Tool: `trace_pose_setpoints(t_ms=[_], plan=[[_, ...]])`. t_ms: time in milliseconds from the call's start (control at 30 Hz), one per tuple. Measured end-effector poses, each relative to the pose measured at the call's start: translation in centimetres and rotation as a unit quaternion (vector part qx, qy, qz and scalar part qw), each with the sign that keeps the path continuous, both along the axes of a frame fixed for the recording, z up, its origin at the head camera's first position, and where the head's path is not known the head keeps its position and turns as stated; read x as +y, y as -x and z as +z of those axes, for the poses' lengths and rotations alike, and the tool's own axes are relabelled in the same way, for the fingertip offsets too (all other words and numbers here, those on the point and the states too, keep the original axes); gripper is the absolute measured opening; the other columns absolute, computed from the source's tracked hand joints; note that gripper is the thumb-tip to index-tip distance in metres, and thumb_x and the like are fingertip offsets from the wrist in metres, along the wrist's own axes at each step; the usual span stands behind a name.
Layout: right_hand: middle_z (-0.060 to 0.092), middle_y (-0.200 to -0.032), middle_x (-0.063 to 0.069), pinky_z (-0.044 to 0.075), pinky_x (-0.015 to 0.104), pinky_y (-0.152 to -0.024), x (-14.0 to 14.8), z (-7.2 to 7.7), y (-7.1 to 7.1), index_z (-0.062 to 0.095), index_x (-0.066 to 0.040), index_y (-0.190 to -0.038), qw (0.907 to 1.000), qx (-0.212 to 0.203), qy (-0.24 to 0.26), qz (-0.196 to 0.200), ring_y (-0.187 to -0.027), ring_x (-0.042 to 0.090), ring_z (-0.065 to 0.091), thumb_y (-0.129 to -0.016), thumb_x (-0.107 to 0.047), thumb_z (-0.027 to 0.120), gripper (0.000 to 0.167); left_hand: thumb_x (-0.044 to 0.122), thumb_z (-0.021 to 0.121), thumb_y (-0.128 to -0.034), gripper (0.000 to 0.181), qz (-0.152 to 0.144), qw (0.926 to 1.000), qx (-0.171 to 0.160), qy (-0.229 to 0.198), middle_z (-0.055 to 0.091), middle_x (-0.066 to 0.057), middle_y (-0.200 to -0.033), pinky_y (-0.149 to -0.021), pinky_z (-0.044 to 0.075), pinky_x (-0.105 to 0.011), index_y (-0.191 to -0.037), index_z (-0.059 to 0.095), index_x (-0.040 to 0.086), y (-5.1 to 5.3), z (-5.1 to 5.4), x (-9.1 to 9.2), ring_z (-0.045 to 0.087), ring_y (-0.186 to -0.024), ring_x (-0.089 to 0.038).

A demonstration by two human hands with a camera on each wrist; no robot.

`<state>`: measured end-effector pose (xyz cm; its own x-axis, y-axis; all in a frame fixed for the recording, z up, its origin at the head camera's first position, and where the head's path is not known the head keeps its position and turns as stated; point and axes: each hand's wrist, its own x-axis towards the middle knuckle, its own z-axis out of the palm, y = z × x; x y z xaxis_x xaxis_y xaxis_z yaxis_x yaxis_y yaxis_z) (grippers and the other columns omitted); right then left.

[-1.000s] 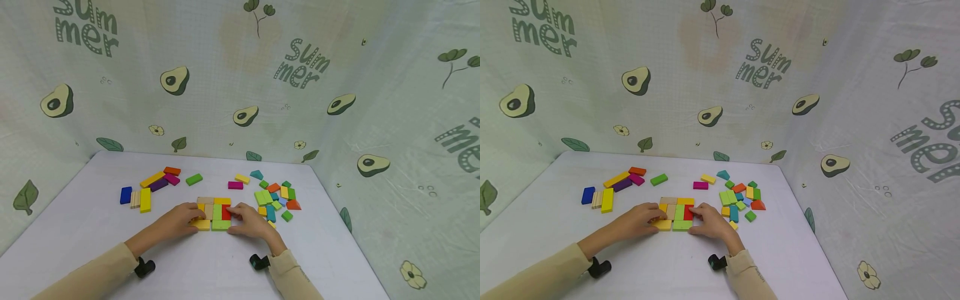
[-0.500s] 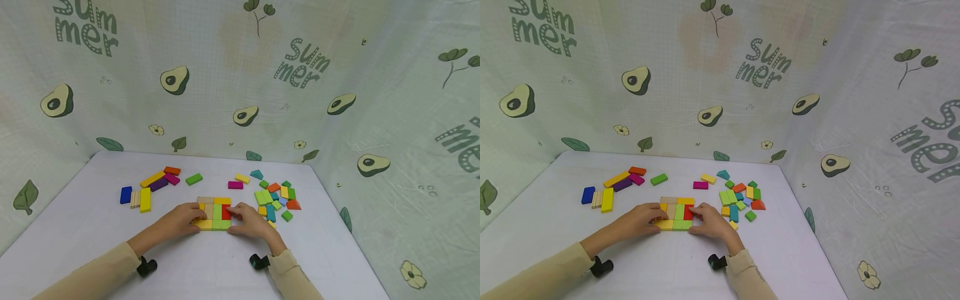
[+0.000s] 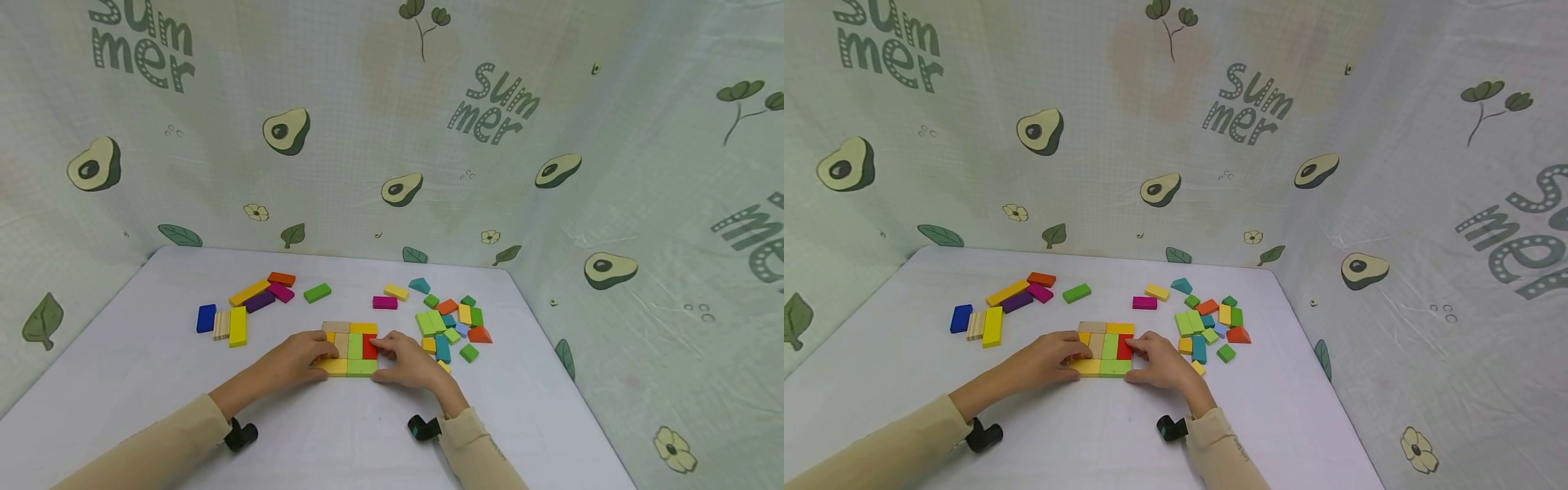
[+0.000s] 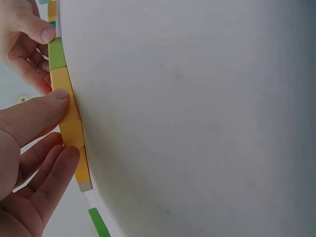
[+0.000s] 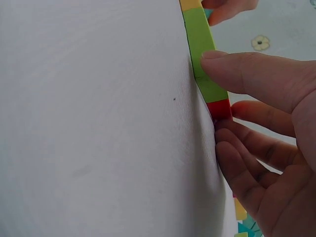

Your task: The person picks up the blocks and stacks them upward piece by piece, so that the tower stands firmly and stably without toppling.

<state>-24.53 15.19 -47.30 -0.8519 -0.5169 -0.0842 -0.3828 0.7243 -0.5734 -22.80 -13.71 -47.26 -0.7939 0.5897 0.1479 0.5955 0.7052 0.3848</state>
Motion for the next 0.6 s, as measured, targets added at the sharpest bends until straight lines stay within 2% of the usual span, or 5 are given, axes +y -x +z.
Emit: trace_pose_setpoints(t_ms=[133,300,467,600], plan=[[0.062,-0.131,-0.003,0.057,0.032,-0.098,0.0,-0.1,0.0,0.062,-0.021,-0.152,1.0000,0.000,0.000,-0.001,-0.117,0.013,0.056,-0.091,-0.035,0.087,0.067,0.019,0.093,-0.0837,0.036,0.002,1.0000,-0.001,0.000,0.065,0.004,-0.100,-0.076,0.057,-0.022,-0.117,0.079,0.014,-0.1,0.2,-0.1,0.052,-0.083,-0.008],[0.063,-0.132,-0.002,0.057,0.033,-0.100,0.0,-0.2,0.0,0.061,-0.020,-0.152,1.0000,0.001,0.004,0.003,-0.118,0.014,0.057,-0.091,-0.035,0.087,0.068,0.024,0.092,-0.0845,0.039,0.040,0.9989,-0.023,0.004,0.067,0.005,-0.105,-0.081,0.060,-0.026,-0.121,0.079,0.017,0.2,0.8,-0.9,0.058,-0.088,-0.010],[0.062,-0.133,-0.002,0.057,0.033,-0.101,-0.1,-0.1,0.0,0.061,-0.019,-0.152,1.0000,0.000,0.007,0.005,-0.119,0.014,0.057,-0.091,-0.036,0.086,0.068,0.027,0.090,-0.0874,0.044,0.082,0.9966,-0.005,0.005,0.071,-0.002,-0.117,-0.091,0.063,-0.041,-0.128,0.075,0.018,1.4,1.5,-4.3,0.066,-0.104,-0.021],[0.062,-0.132,-0.001,0.057,0.033,-0.098,0.1,-0.2,0.0,0.061,-0.019,-0.152,1.0000,0.001,0.007,0.001,-0.116,0.015,0.057,-0.091,-0.036,0.087,0.068,0.025,0.087,-0.0905,0.047,0.124,0.9922,0.008,-0.007,0.069,-0.012,-0.130,-0.095,0.062,-0.053,-0.134,0.072,0.015,2.7,2.0,-7.5,0.064,-0.118,-0.033]])
